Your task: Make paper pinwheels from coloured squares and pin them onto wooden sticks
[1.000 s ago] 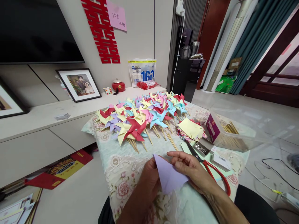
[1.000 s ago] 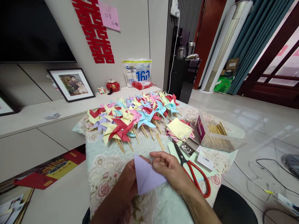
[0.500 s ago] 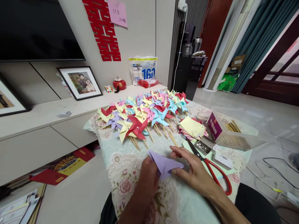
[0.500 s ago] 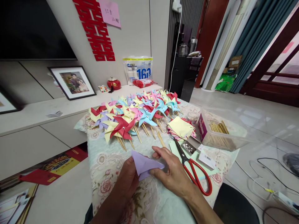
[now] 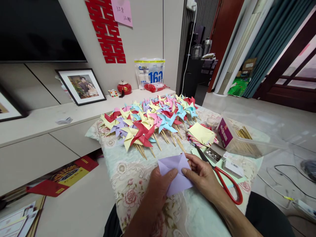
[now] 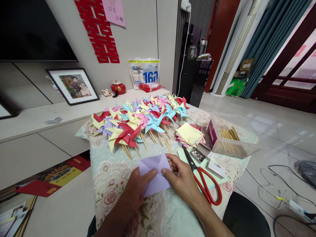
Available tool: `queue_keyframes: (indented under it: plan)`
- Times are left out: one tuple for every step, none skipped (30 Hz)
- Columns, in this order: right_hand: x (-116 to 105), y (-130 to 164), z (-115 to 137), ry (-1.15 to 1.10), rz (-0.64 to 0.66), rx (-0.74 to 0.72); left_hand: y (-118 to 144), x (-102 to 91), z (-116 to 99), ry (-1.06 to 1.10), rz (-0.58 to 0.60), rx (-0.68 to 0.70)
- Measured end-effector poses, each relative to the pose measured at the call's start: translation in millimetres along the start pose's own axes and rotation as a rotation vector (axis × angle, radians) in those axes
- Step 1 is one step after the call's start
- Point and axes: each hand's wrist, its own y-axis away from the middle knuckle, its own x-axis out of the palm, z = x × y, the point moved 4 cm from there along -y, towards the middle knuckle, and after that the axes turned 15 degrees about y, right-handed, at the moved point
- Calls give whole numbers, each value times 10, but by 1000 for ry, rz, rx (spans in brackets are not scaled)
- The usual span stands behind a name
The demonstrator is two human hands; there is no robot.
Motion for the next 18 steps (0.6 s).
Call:
queue_keyframes:
  plan:
    - [1, -1, 1, -17, 3, 6, 4, 2, -6, -7, -11, 8]
    - [1, -2, 6, -31, 5, 10, 6, 4, -15, -5, -20, 21]
    - [2, -2, 16, -42, 11, 14, 8, 9, -24, 3, -20, 35]
    - [4, -1, 30, -56, 20, 15, 8, 15, -32, 12, -9, 47]
    - [10, 1, 50, -76, 36, 11, 7, 23, -38, 23, 11, 53]
    - [19, 4, 72, -101, 60, 4, 6, 30, -40, 31, 33, 52]
    - [32, 7, 94, -129, 88, -4, 5, 34, -40, 32, 48, 47]
    - [44, 10, 113, -155, 112, -8, 4, 32, -38, 26, 50, 40]
    - [56, 12, 125, -178, 133, -9, 4, 26, -36, 20, 41, 36]
    - [63, 13, 131, -199, 143, -6, 4, 20, -36, 18, 25, 35]
    - [68, 11, 131, -218, 145, 0, 7, 17, -35, 16, 11, 31]
    - [69, 9, 126, -236, 141, 3, 10, 17, -35, 16, 1, 31]
    - [68, 6, 117, -254, 134, 5, 14, 21, -37, 18, -2, 35]
    - [66, 2, 104, -271, 125, 8, 17, 27, -39, 22, -2, 40]
    - [63, -3, 89, -283, 115, 11, 19, 34, -40, 25, 2, 44]
    - [60, -6, 71, -291, 103, 18, 19, 41, -40, 27, 11, 47]
    - [57, -9, 53, -293, 92, 26, 18, 46, -38, 27, 22, 48]
    - [54, -11, 34, -291, 79, 34, 16, 49, -35, 23, 33, 49]
